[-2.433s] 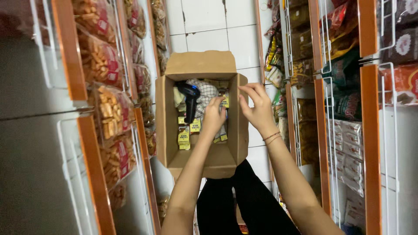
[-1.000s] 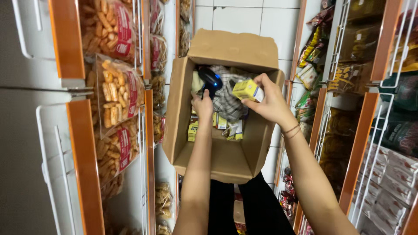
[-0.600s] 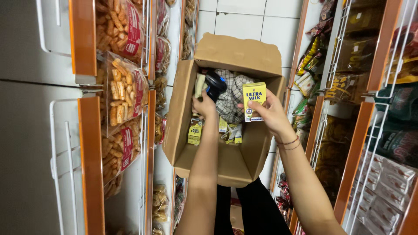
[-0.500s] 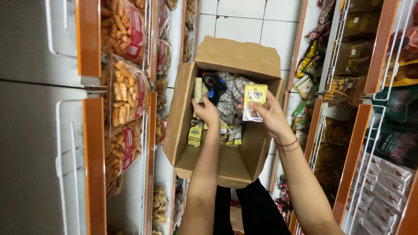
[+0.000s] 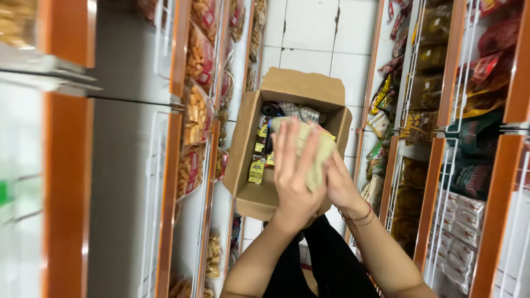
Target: The person takes various small boxes of milk and yogurt from a larger cardboard box on the floor, scans their barcodes with a handheld scanner, and places them onto the store shelves.
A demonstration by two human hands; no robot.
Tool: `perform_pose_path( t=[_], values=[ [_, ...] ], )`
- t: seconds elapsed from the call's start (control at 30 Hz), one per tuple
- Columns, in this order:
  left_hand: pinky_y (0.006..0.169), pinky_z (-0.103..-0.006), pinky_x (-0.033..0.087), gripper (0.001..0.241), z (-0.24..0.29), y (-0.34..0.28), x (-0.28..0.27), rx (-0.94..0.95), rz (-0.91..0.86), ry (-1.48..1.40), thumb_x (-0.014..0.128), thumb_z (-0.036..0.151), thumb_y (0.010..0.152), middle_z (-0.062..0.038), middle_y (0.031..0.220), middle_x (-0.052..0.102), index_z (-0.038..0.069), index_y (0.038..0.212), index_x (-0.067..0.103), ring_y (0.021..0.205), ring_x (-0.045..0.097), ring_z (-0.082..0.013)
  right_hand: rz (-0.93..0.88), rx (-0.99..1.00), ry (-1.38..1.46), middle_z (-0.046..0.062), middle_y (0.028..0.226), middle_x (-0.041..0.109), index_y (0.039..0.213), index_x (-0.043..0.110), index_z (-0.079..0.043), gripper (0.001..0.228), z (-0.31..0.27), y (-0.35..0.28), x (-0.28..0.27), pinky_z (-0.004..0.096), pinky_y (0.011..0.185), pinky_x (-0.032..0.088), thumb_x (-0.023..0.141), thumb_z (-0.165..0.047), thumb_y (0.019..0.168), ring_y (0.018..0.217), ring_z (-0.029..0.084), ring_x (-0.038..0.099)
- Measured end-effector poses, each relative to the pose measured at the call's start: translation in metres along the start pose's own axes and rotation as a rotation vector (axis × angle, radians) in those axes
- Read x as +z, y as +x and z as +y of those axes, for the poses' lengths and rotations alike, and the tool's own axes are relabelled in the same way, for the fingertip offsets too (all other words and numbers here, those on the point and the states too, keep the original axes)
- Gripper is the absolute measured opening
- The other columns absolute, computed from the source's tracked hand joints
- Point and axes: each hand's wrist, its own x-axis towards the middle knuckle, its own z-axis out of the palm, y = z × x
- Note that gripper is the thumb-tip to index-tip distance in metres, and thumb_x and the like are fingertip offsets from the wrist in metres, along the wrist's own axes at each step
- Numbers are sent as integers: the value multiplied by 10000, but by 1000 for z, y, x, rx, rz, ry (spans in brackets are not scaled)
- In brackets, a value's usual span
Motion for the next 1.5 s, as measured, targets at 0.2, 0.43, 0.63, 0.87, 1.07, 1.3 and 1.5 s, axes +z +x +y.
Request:
perform_pose_path(
  t=[0.2, 0.43, 0.63, 0.87, 1.07, 1.3, 1.5],
  values=[
    [1276, -487, 301, 504, 52, -8, -45, 488, -245, 273, 775, 288, 975, -69, 1611, 523, 230, 1470, 701, 1544, 486, -258, 18, 224, 563, 105, 1667, 322, 1618, 263, -42, 688, -19, -30, 5, 371, 1222, 323, 502, -381, 1069, 1492, 219, 379],
    [1229, -636, 313, 663, 103, 13, -106, 192, 56, -2, 671, 458, 930, -312, 1545, 356, 23, 1419, 561, 1479, 293, -574, -328, -87, 268, 114, 1606, 386, 1618, 222, -61, 865, -122, -33, 69, 409, 1220, 356, 663, -373, 942, 1445, 248, 424],
    [1175, -579, 476, 494, 102, -7, -132, 505, -43, 215, 685, 317, 961, -166, 1455, 625, 76, 1391, 654, 1396, 584, -387, -171, 89, 377, 139, 1502, 499, 1646, 258, -79, 680, -164, -30, 94, 411, 1139, 468, 377, -436, 1079, 1321, 245, 568],
    [927, -401, 663, 481, 95, 15, -164, 299, 357, -367, 879, 165, 891, -111, 1162, 722, 7, 1199, 544, 1004, 785, -347, 32, 245, 332, 136, 1331, 607, 1604, 313, -139, 595, -175, -23, 108, 376, 834, 502, 271, -445, 1096, 1079, 262, 622],
    [933, -422, 592, 482, 127, 65, -210, 340, -9, -72, 830, 105, 747, -193, 1217, 700, 21, 1197, 676, 1099, 714, -344, -312, 5, 50, 120, 1367, 655, 1453, 504, 79, 622, -194, -31, 109, 312, 1150, 467, 446, -377, 1034, 1309, 192, 624],
    [1141, -452, 518, 401, 117, 40, -190, 171, 137, -329, 783, 126, 970, -195, 1415, 607, 13, 1334, 659, 1363, 623, -367, -234, -132, 257, 137, 1337, 622, 1512, 459, 38, 652, -190, -23, 127, 323, 1056, 511, 671, -274, 980, 1207, 193, 625],
    [1201, -519, 472, 374, 87, 0, -148, 462, 185, -165, 771, 125, 978, -211, 1551, 471, 25, 1320, 657, 1510, 445, -464, 44, -328, 384, 154, 1285, 662, 1417, 475, 14, 623, -185, -15, 135, 378, 1011, 579, 693, -411, 1017, 1142, 238, 691]
  ],
)
